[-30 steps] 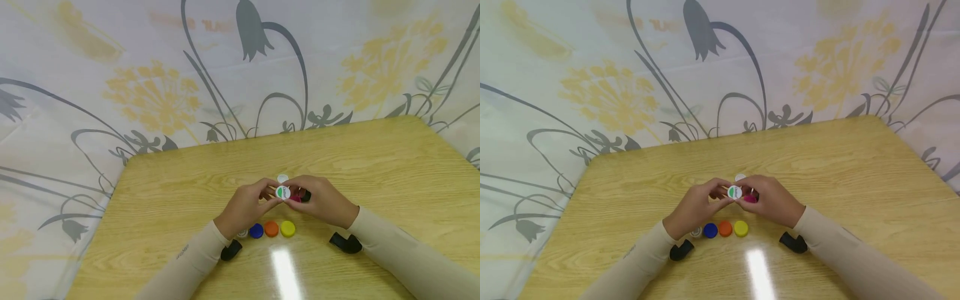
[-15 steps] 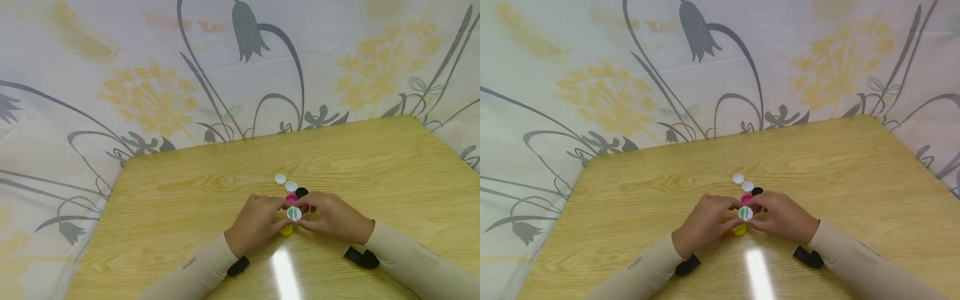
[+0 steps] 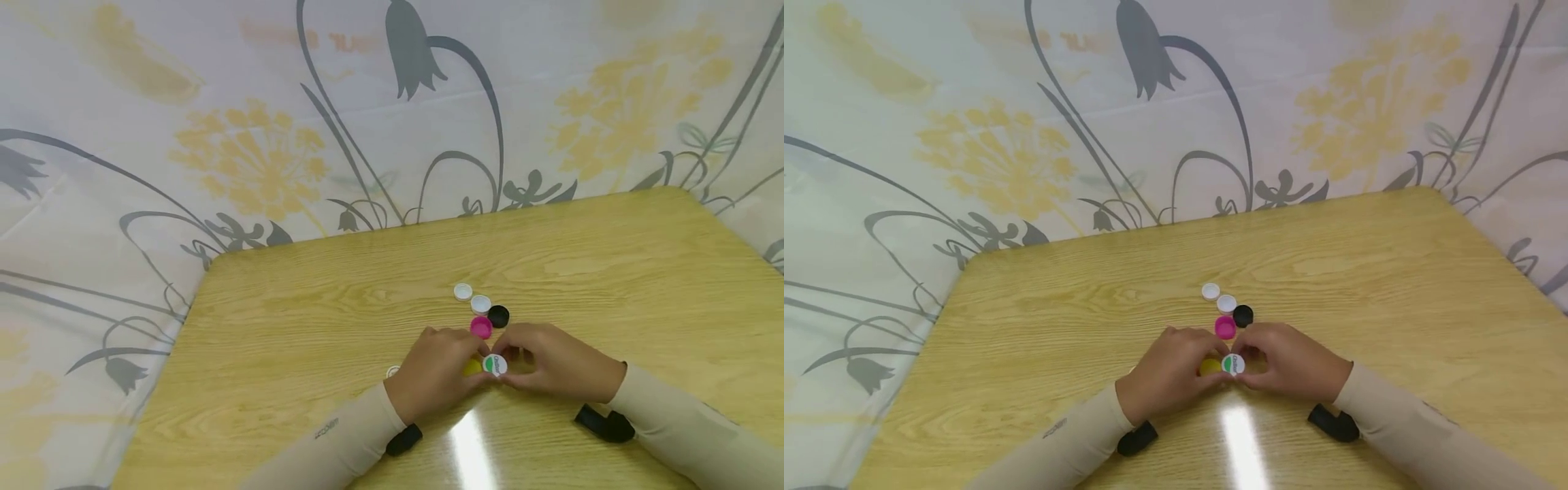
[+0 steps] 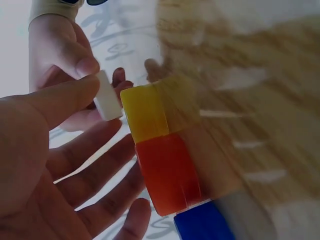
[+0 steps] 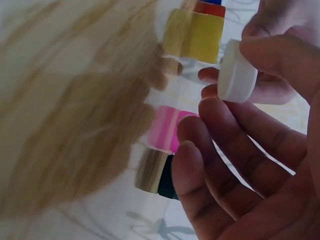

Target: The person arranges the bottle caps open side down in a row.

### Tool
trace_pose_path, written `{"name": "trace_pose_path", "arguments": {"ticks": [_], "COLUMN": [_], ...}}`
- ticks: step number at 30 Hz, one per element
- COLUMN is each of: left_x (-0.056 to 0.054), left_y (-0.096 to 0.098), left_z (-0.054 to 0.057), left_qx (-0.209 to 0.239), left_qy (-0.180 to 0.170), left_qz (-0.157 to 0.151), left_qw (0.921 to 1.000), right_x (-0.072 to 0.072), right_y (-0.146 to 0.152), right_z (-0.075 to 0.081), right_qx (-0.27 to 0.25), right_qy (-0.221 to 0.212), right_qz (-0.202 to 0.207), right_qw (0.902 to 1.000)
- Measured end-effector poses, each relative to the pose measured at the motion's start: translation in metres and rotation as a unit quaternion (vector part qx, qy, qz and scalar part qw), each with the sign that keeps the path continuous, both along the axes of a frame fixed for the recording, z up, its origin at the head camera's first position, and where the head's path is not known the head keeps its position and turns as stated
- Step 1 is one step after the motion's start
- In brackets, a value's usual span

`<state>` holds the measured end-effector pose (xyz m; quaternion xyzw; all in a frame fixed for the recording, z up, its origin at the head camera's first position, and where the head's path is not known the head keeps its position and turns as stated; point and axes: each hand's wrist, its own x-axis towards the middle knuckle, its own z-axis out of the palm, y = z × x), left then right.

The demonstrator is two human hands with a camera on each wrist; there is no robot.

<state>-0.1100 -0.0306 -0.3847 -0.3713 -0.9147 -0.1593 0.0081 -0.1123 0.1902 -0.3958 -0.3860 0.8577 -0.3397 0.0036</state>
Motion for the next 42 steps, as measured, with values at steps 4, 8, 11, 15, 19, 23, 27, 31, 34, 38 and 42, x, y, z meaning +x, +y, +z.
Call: {"name": "trace_pose_path", "arguments": {"ticks": [4, 8, 11, 15, 19, 23, 27, 31, 34, 38, 42], "left_x": [0.0008, 0.0010, 0.0008, 0.0007, 0.0014, 0.0021, 0.0024, 0.0030, 0.0033, 0.0034, 0.0024], "left_y": [0.0022, 0.0023, 0.0018, 0.0011, 0.0009, 0.0013, 0.0022, 0.0026, 0.0027, 0.0024, 0.0015], "left_z": [0.0007, 0.0012, 0.0009, -0.0002, -0.0016, -0.0028, -0.0035, -0.0030, -0.0028, -0.0030, -0.0007], "left_qx": [-0.018, -0.032, -0.038, -0.048, -0.057, -0.060, -0.061, -0.065, -0.068, -0.068, -0.066], "left_qy": [-0.001, 0.003, 0.003, 0.005, 0.007, 0.003, 0.002, 0.002, 0.003, 0.006, 0.006], "left_qz": [-0.005, -0.006, -0.008, -0.007, -0.006, -0.008, -0.009, -0.011, -0.012, -0.014, -0.010], "left_qw": [0.9998, 0.9995, 0.9992, 0.9988, 0.9983, 0.9982, 0.9981, 0.9978, 0.9976, 0.9976, 0.9977], "right_x": [0.0001, -0.0002, -0.0003, -0.0008, -0.0009, -0.0011, -0.0012, -0.0010, -0.0006, -0.0002, -0.0009], "right_y": [0.0020, 0.0026, 0.0021, 0.0010, 0.0008, 0.0011, 0.0015, 0.0021, 0.0021, 0.0018, 0.0019], "right_z": [-0.0010, -0.0008, -0.0014, -0.0020, -0.0016, -0.0028, -0.0034, -0.0034, -0.0036, -0.0030, -0.0012], "right_qx": [0.009, 0.017, 0.020, 0.021, 0.021, 0.027, 0.035, 0.039, 0.041, 0.041, 0.039], "right_qy": [-0.028, -0.059, -0.071, -0.082, -0.084, -0.088, -0.087, -0.085, -0.086, -0.086, -0.088], "right_qz": [0.005, 0.006, 0.003, 0.003, 0.005, 0.001, -0.004, -0.008, -0.010, -0.012, -0.010], "right_qw": [0.9995, 0.9981, 0.9972, 0.9964, 0.9962, 0.9958, 0.9956, 0.9956, 0.9954, 0.9954, 0.9953]}}
